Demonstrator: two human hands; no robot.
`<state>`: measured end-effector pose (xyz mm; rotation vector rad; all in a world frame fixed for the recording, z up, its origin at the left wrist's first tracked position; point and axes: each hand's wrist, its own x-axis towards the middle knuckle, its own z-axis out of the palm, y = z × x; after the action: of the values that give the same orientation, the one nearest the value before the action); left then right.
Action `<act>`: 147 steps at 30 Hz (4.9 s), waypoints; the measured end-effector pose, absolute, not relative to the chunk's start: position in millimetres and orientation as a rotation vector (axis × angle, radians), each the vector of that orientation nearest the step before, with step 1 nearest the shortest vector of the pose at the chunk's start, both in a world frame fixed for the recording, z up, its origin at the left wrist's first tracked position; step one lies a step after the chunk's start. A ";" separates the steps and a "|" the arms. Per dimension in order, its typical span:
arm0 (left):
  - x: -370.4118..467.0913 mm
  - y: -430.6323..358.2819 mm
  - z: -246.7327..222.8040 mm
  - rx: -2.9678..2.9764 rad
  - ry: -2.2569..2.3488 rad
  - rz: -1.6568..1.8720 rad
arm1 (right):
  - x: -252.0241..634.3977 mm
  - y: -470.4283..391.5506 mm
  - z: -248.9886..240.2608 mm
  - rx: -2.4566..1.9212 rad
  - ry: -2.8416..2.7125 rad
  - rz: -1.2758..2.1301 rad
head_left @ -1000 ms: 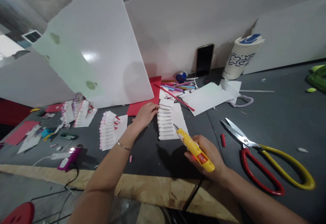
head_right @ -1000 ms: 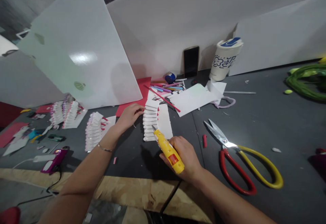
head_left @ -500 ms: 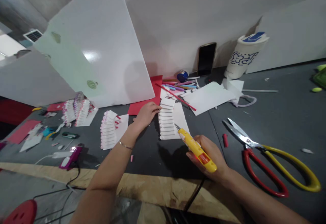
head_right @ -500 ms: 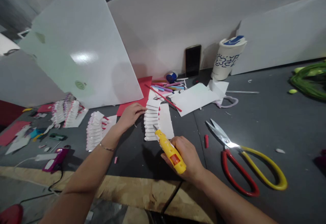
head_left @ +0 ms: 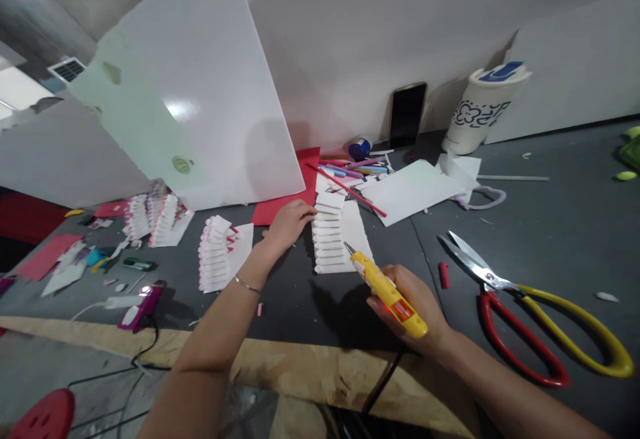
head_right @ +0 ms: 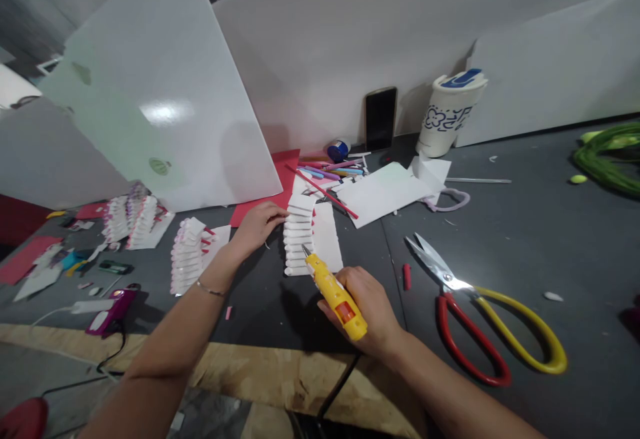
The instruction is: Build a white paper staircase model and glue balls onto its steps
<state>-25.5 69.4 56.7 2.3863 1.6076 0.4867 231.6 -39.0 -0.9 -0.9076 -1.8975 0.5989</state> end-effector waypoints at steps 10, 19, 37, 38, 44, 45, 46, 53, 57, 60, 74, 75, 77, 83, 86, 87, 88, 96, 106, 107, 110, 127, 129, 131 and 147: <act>-38.6 58.6 70.7 2.247 1.866 0.647 | 233.3 -40.2 1.4 -0.939 -1.871 0.649; -84.2 18.8 50.6 2.031 2.120 0.400 | 233.4 -42.1 -8.2 -0.927 -1.838 0.698; -83.1 6.6 16.3 2.097 2.099 0.421 | 235.1 -42.8 -13.0 -0.973 -1.808 0.789; -81.4 5.0 15.9 2.093 2.102 0.445 | 235.0 -42.8 -12.2 -0.974 -1.812 0.781; -58.6 -2.6 9.2 2.119 2.044 0.556 | 234.9 -43.2 -11.7 -0.980 -1.817 0.784; -54.9 -2.9 8.1 2.138 2.020 0.563 | 235.0 -43.3 -12.4 -0.983 -1.815 0.791; -51.9 -2.9 7.4 2.151 2.002 0.562 | 235.2 -43.3 -13.1 -0.985 -1.814 0.794; -37.3 -8.8 19.8 2.122 1.959 0.645 | 235.3 -42.9 -13.6 -0.976 -1.825 0.803; -14.3 -15.8 31.7 1.938 1.867 0.851 | 235.0 -43.1 -13.3 -0.974 -1.832 0.782; 5.2 -17.9 36.6 1.795 1.781 1.035 | 235.1 -43.3 -13.7 -0.974 -1.835 0.775; 21.1 -16.0 17.0 1.038 1.224 1.358 | 234.5 -41.2 -10.4 -0.942 -1.859 0.757; 20.2 -16.0 18.3 0.967 1.174 1.358 | 234.4 -41.0 -9.9 -0.944 -1.867 0.751; 19.1 -16.5 22.5 0.862 1.079 1.335 | 234.0 -40.6 -8.8 -0.946 -1.882 0.733; 21.8 -21.3 30.9 0.802 0.955 1.216 | 233.2 -39.8 -7.0 -0.924 -1.890 0.702; 23.0 -23.4 30.8 0.817 0.914 1.200 | 233.5 -40.1 -7.2 -0.911 -1.889 0.716; 22.7 -23.9 30.6 0.817 0.899 1.203 | 233.7 -40.2 -7.3 -0.908 -1.890 0.717; 21.8 -24.2 30.4 0.813 0.882 1.204 | 233.9 -40.3 -7.5 -0.905 -1.890 0.713; 9.9 -29.4 29.4 0.837 0.785 1.003 | 235.5 -42.2 -2.0 -0.932 -1.821 0.724; 54.6 -55.4 15.8 1.331 0.431 0.090 | 238.5 -37.5 3.5 -0.998 -1.592 0.734; 57.6 -57.4 11.4 1.325 0.395 0.036 | 238.1 -37.1 2.6 -1.001 -1.582 0.749; 58.5 -59.7 5.8 1.201 0.252 -0.094 | 236.6 -36.8 -0.1 -0.977 -1.561 0.792; 74.9 -60.9 31.5 1.112 0.026 -0.014 | 226.3 -59.7 1.6 -0.718 -1.463 1.774; 59.7 -58.6 47.0 1.150 0.087 0.045 | 226.0 -61.5 2.1 -0.766 -1.428 1.821; 39.0 -60.2 60.3 1.222 0.202 0.137 | 227.3 -59.4 0.6 -0.813 -1.408 1.790; -53.1 -125.3 31.1 1.205 1.300 1.200 | 234.1 -32.0 8.2 -1.141 -1.425 1.133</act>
<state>-53.1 -125.3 31.1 1.2054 1.3000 1.1995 234.1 -32.0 8.2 -1.1408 -1.4250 1.1326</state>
